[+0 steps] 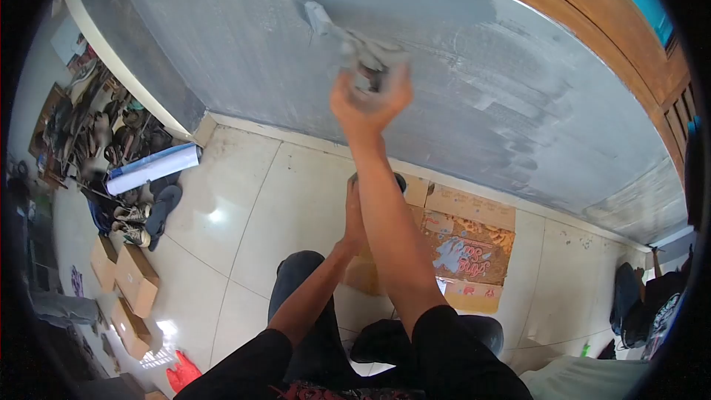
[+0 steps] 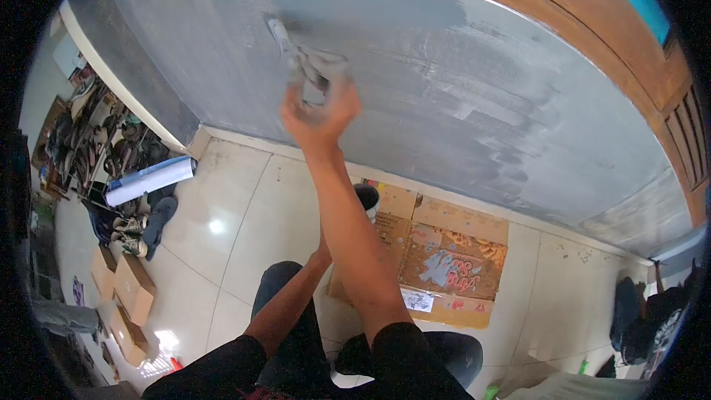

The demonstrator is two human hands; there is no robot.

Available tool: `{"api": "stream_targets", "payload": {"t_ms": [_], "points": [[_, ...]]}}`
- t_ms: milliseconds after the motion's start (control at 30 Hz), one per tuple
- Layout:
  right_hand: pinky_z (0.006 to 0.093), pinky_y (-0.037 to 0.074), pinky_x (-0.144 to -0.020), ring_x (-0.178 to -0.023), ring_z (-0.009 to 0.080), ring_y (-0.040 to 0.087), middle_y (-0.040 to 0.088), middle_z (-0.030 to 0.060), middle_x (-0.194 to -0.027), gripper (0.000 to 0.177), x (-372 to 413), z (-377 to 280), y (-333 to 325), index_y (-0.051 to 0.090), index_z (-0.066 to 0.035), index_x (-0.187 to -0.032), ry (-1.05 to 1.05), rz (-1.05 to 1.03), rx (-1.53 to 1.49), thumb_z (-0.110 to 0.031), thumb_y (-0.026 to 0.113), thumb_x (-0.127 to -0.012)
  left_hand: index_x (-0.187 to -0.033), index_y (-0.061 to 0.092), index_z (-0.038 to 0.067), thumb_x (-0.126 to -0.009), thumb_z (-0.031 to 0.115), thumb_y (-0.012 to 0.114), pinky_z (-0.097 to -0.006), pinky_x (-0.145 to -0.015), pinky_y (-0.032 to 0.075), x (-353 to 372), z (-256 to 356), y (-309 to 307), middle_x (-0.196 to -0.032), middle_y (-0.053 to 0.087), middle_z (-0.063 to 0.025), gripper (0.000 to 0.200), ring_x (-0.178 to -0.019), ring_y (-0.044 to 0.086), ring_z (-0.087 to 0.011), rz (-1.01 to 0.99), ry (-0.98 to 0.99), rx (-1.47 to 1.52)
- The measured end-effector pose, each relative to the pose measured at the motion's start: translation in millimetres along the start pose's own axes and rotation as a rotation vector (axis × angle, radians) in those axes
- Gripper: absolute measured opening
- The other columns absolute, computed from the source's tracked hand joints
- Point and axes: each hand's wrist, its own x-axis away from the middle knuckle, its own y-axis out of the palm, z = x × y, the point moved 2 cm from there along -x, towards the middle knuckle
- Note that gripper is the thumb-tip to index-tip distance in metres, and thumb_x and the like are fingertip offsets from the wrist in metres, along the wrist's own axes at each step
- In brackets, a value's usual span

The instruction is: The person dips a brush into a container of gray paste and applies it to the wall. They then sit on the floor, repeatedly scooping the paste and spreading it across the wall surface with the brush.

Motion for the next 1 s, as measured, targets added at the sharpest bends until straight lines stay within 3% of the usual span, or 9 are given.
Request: {"api": "stream_targets", "payload": {"t_ms": [33,200,300,367,400,500,667,767,1000], "points": [[0.0325,0.051,-0.065,-0.073,0.0224,0.064,0.068,0.0105,-0.089,0.024,-7.1,12.4,-2.9,0.065,-0.004,-0.099,0.004,0.01,-0.002,-0.008,0.074,-0.077,-0.135,0.049,0.0,-0.073,0.012,0.087,-0.044,-0.105,0.044,3.6,-8.6,0.9,-0.134,0.047,-0.022,0.073,-0.124,0.051,-0.0384,-0.019,-0.067,0.107],[0.034,0.058,-0.074,-0.084,0.0269,0.072,0.073,0.0159,-0.1,0.025,-73.3,14.3,-86.1,0.063,0.0,-0.101,-0.455,-0.052,0.275,0.0,0.073,-0.078,-0.134,0.049,0.001,-0.065,0.008,0.09,-0.0435,-0.104,0.046,-3.9,33.5,27.0,-0.131,0.048,-0.0184,0.081,-0.123,0.052,-0.0347,-0.06,0.17,-0.376],[0.0367,0.058,-0.082,-0.091,0.025,0.072,0.072,0.0186,-0.105,0.028,-118.9,-6.2,-161.0,0.062,0.001,-0.106,-0.639,-0.181,0.557,-0.002,0.075,-0.081,-0.141,0.042,0.003,-0.061,0.006,0.093,-0.0406,-0.107,0.046,-16.4,18.8,35.4,-0.135,0.049,-0.0144,0.094,-0.126,0.053,-0.0279,-0.122,0.059,-0.3],[0.0348,0.055,-0.088,-0.097,0.0247,0.07,0.07,0.0173,-0.108,0.02,-131.1,-12.3,-221.7,0.063,0.003,-0.108,-0.447,-0.14,0.476,-0.01,0.069,-0.095,-0.14,0.042,0.003,-0.062,0.006,0.093,-0.0405,-0.106,0.046,-31.7,4.5,41.4,-0.133,0.051,-0.0142,0.094,-0.125,0.054,-0.028,-0.159,0.046,-0.267],[0.0365,0.054,-0.091,-0.099,0.0245,0.069,0.069,0.0166,-0.108,0.021,-130.7,-16.5,-256.3,0.062,0.003,-0.111,-0.319,-0.023,0.624,-0.011,0.069,-0.095,-0.14,0.042,0.002,-0.062,0.006,0.093,-0.0404,-0.106,0.047,-23.8,-5.1,40.9,-0.131,0.052,-0.0141,0.093,-0.123,0.056,-0.028,-0.158,0.012,-0.239],[0.04,0.054,-0.095,-0.1,0.0238,0.067,0.066,0.0136,-0.11,0.027,-120.2,-51.9,-288.9,0.059,0.001,-0.117,0.003,-0.212,0.326,-0.011,0.069,-0.096,-0.138,0.044,0.002,-0.063,0.008,0.093,-0.0399,-0.108,0.045,-36.9,-17.5,41.4,-0.128,0.054,-0.0133,0.09,-0.126,0.055,-0.0281,-0.24,0.089,-0.252],[0.0396,0.052,-0.098,-0.108,0.0214,0.062,0.063,0.0099,-0.114,0.039,-52.3,-44.7,-341.9,0.054,-0.001,-0.126,0.331,-0.282,0.402,-0.007,0.072,-0.092,-0.138,0.047,0.001,-0.062,0.007,0.093,-0.0412,-0.112,0.044,-38.0,-7.3,32.7,-0.135,0.049,-0.0133,0.089,-0.13,0.052,-0.0288,-0.355,0.262,-0.333],[0.0261,0.044,-0.084,-0.089,0.0134,0.056,0.059,0.005,-0.097,0.021,-30.1,-58.6,-305.8,0.057,-0.002,-0.102,0.329,-0.33,0.391,-0.007,0.074,-0.09,-0.139,0.046,0.0,-0.059,0.007,0.094,-0.0429,-0.114,0.044,-22.5,-3.8,13.9,-0.142,0.042,-0.0134,0.093,-0.135,0.048,-0.0281,-0.404,0.234,-0.25],[0.0308,0.058,-0.079,-0.09,0.0214,0.071,0.071,0.0183,-0.099,0.023,8.2,-92.9,-237.9,0.055,0.001,-0.099,0.333,-0.791,0.227,0.011,0.071,-0.086,-0.14,0.045,-0.001,-0.055,0.01,0.096,-0.0427,-0.114,0.044,22.4,22.8,-35.4,-0.142,0.042,-0.0149,0.099,-0.133,0.05,-0.0298,-0.38,0.255,-0.239]]}}
